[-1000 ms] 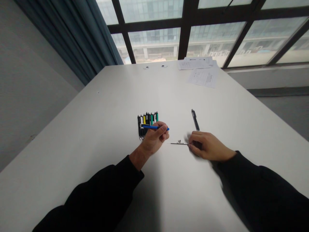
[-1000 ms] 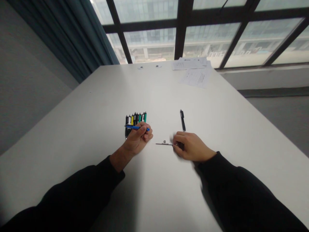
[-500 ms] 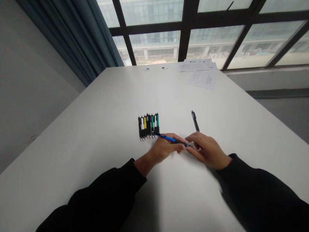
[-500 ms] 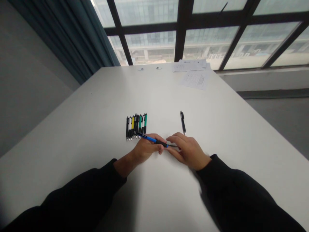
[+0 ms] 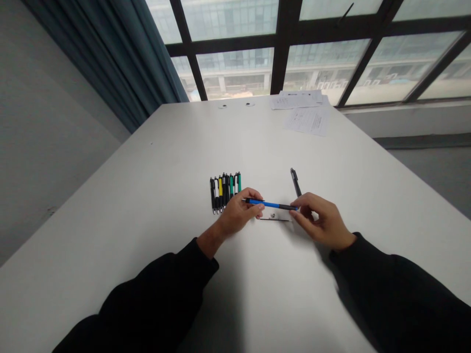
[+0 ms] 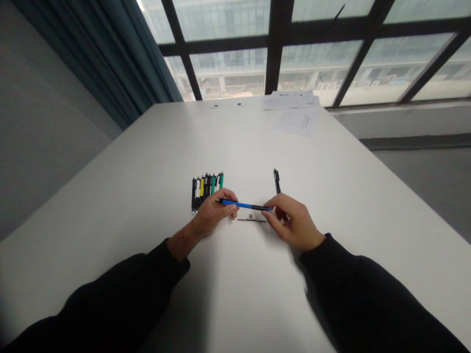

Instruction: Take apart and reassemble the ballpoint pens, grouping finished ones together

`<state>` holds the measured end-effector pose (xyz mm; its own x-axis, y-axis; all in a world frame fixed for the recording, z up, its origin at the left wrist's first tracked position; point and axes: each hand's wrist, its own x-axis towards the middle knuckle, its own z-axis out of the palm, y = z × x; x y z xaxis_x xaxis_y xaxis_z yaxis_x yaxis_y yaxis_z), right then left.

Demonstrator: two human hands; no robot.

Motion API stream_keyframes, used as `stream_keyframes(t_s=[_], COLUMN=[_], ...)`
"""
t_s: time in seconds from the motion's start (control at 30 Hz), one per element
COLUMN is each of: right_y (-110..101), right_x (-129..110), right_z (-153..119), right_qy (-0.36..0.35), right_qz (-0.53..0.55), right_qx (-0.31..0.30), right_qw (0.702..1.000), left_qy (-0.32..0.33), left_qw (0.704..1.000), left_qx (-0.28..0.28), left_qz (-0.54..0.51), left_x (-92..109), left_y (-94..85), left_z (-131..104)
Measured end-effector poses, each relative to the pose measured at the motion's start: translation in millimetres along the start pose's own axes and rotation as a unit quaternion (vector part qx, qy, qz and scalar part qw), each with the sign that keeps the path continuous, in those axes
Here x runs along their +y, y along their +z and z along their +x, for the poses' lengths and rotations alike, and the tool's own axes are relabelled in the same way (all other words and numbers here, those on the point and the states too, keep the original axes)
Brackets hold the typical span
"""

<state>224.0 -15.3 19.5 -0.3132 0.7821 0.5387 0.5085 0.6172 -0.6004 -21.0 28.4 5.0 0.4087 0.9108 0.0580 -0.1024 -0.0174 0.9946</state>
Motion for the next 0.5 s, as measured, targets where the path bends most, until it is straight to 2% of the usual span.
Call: stream_keyframes(t_s=[0.1, 0.2, 0.37, 0.5], right_y=[-5.0, -9.2, -15.3, -16.0], right_x=[7.4, 14.2, 18.7, 17.2], right_z=[-1.6, -3.9, -6.5, -5.2], right_qy=[0.033, 0.048, 0.064, 0.067], right_qz=[0.012, 0.018, 0.026, 0.022], right_qx=[-0.027, -0.075, -0.161, -0.205], right_qw=[0.999, 0.996, 0.985, 0.976], left_qy=[0.096, 0.175, 0.252, 0.259], left_qw=[0.984, 0.946, 0.905, 0.889], left_qx=[0.001, -0.047, -0.115, -0.129], left_qz=[0.153, 0.269, 0.324, 0.356], left_x=[-1.1, -2.2, -2.4, -1.4], left_y=[-8.4, -9.2, -7.5, -8.0], left_z=[0.1, -1.5, -2.4, -2.1])
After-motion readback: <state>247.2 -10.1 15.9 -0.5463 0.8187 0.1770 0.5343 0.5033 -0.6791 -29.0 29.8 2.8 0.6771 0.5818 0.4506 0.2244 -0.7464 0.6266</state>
